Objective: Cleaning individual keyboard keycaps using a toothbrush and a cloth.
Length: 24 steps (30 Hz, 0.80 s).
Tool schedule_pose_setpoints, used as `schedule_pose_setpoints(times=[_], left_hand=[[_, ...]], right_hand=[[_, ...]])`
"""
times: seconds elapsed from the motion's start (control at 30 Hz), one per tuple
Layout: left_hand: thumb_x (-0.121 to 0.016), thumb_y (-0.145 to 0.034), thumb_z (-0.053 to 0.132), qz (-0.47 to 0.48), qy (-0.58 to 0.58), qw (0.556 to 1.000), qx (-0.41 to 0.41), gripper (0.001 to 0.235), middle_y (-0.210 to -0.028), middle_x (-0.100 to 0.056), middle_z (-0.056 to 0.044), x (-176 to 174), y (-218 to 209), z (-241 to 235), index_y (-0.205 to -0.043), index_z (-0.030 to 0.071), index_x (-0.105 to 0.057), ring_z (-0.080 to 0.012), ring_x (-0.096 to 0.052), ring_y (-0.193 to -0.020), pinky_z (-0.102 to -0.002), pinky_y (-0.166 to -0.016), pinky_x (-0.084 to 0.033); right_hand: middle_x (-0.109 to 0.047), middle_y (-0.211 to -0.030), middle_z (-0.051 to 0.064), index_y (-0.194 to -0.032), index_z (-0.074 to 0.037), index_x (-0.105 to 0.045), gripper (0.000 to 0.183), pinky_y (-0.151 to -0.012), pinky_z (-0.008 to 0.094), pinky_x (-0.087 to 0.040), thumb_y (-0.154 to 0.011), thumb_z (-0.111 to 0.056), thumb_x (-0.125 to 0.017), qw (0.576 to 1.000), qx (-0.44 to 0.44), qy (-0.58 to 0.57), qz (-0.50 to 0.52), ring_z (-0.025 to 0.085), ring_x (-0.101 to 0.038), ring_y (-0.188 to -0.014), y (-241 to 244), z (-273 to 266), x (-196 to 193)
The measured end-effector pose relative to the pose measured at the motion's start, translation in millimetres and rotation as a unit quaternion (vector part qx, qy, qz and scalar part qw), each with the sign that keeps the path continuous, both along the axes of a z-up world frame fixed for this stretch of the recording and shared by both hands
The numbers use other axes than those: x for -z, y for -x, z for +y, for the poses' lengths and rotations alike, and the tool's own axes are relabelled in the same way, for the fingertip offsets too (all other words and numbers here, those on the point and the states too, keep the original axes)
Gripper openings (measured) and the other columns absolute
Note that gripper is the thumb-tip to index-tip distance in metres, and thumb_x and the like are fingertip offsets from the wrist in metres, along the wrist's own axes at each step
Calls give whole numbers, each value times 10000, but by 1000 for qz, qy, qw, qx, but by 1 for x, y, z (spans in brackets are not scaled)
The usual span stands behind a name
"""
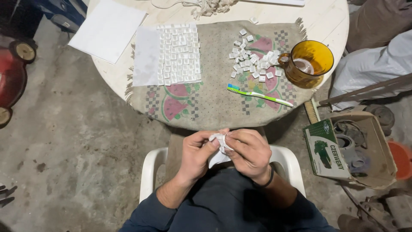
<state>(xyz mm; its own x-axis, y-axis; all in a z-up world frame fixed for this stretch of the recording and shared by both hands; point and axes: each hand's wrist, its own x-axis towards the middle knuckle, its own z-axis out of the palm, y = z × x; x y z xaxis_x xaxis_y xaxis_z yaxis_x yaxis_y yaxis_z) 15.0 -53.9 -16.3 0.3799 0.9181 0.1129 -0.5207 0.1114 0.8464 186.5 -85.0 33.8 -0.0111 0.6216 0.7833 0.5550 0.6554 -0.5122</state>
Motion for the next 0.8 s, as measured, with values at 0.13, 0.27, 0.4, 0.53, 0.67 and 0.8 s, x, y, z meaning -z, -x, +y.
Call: schedule_pose_setpoints(times=[0.13,0.27,0.4,0.53,0.67,0.8], left_hand=[[-638,-955,-26,18,-37,999,-4,157,-1327,-700,-201,-17,-1,-1,-1095,-34,-710,-211,-666,-1194,-358,-1061,-529],[-609,-1021,-67,36,-86,996,-16,165,-1389,-682,-249,-3,-3,-7,-1163,-45,-690,-241,-659,-1238,-378,-1087,-529],[-526,-1007,-69,36,-130,991,-25,510,-1588,-436,-216,-26,-2,-4,-1487,35,-390,-261,-457,-1469,-377,-1178,-454],[-459,-1046,-6,96,-194,976,6,626,-1694,-334,-194,-32,6,3,-1619,70,-219,-297,-468,-1524,-367,-1228,-437],[-584,-1025,-7,173,-213,962,-14,547,-1578,-481,-220,-48,3,4,-1532,4,-381,-280,-488,-1468,-374,-1185,-428],[-724,-950,63,294,-232,926,-51,309,-1190,-764,-131,-54,3,3,-1252,4,-690,-199,-751,-1082,-313,-926,-584]], right_hand=[[-717,-1111,139,-1078,-8,-730,252,-894,371,-580,-842,-53,-804,996,-12,46,69,306,-703,-1027,0,-2,19],[-708,-1125,123,-1094,-11,-733,240,-897,365,-576,-875,-69,-814,996,26,50,67,293,-690,-1044,-2,1,18],[-697,-1172,135,-1106,-5,-737,268,-938,373,-560,-857,-77,-804,997,19,72,26,307,-670,-1101,-1,1,3],[-706,-1176,146,-1098,-3,-746,270,-939,373,-560,-834,-41,-789,994,41,105,-6,306,-674,-1112,2,0,-8],[-722,-1109,130,-1064,-12,-749,238,-912,362,-571,-829,3,-780,995,51,83,4,290,-692,-1057,3,0,0],[-729,-987,112,-1033,-8,-744,196,-838,336,-582,-845,15,-795,997,45,49,40,266,-714,-933,4,-1,3]])
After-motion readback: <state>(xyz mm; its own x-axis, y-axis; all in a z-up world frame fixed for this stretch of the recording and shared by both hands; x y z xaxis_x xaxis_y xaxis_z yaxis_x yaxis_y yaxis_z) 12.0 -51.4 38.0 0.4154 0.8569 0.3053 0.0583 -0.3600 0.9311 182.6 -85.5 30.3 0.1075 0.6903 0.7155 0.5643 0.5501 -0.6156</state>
